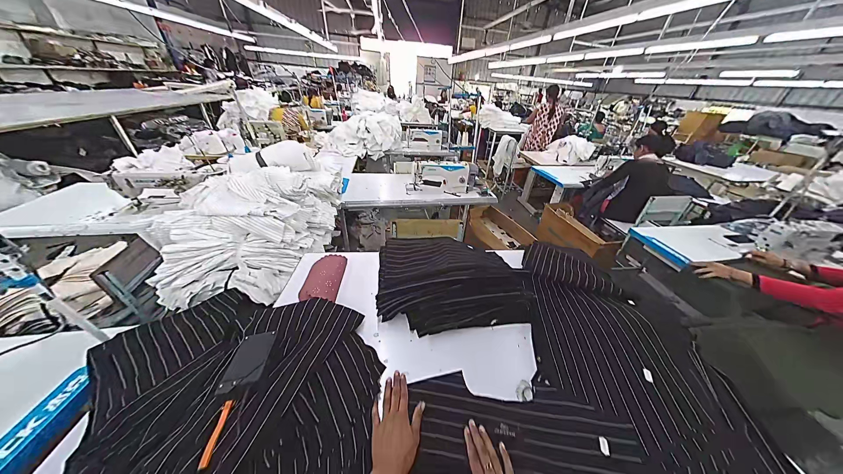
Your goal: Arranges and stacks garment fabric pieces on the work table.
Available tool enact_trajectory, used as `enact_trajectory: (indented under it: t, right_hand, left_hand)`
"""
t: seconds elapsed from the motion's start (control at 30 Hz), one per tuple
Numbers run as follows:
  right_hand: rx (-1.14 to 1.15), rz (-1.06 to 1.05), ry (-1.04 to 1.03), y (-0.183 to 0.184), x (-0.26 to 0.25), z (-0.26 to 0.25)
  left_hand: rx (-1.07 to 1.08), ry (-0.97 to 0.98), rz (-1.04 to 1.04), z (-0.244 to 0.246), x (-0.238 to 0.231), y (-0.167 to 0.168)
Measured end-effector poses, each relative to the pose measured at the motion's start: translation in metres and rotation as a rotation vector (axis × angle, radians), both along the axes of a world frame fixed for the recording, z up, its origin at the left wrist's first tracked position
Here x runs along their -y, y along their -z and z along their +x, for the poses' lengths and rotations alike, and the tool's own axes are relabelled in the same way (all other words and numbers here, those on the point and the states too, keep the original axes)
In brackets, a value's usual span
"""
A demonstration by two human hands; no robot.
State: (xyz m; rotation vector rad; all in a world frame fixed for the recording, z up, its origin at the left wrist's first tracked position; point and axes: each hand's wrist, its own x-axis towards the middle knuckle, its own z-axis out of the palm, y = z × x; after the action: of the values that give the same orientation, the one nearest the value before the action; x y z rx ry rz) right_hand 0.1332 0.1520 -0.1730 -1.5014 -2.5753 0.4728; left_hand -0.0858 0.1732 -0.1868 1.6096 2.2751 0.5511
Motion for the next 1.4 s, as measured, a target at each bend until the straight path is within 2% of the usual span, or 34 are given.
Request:
enact_trajectory:
  t: [0.1, 0.23, 0.37, 0.5, 0.63, 0.7, 0.77, 0.83, 0.87, 0.93, 1.0, 1.1, 1.2, 1.4]
  right_hand:
    - [0.009, -0.048, 0.047, -0.003, -0.002, -0.003]
    - [0.019, -0.095, 0.076, -0.005, -0.003, -0.006]
    - [-0.020, -0.104, 0.061, -0.007, -0.004, -0.002]
    - [-0.282, -0.202, 0.117, -0.033, -0.011, -0.010]
    - [-0.532, -0.363, 0.131, -0.078, -0.003, -0.047]
    - [-0.638, -0.339, 0.161, -0.094, 0.002, -0.066]
    - [-0.773, -0.237, 0.271, -0.104, 0.000, -0.071]
    - [-0.989, -0.344, 0.339, -0.128, -0.007, -0.056]
    - [-1.110, -0.438, 0.340, -0.143, -0.006, -0.045]
    - [-1.281, -0.576, 0.294, -0.174, 0.004, -0.021]
    - [-1.332, -0.615, 0.245, -0.197, 0.016, -0.005]
    - [-1.395, -0.581, 0.174, -0.217, 0.030, 0.013]
    - [-1.442, -0.482, 0.151, -0.225, 0.041, 0.029]
    - [-1.463, -0.413, 0.116, -0.226, 0.051, 0.044]
  left_hand:
    - [0.034, -0.044, -0.064, -0.007, -0.017, -0.022]
    - [0.288, 0.012, -0.331, -0.032, -0.038, -0.052]
    - [0.509, 0.066, -0.243, -0.049, -0.046, -0.072]
    - [0.454, 0.139, -0.216, -0.051, -0.044, -0.110]
    - [0.382, 0.244, -0.209, -0.014, -0.029, -0.156]
    - [0.480, 0.293, -0.174, 0.009, -0.022, -0.175]
    - [0.716, 0.305, -0.089, 0.020, -0.015, -0.189]
    - [0.928, 0.337, 0.094, 0.012, -0.013, -0.203]
    - [0.985, 0.406, 0.187, 0.005, -0.013, -0.204]
    - [1.038, 0.664, 0.251, -0.004, -0.013, -0.199]
    - [1.088, 0.941, 0.189, 0.003, -0.012, -0.194]
    - [1.229, 1.182, 0.043, 0.026, -0.013, -0.187]
    - [1.217, 1.278, 0.004, 0.040, -0.016, -0.186]
    - [1.161, 1.275, 0.002, 0.052, -0.007, -0.187]
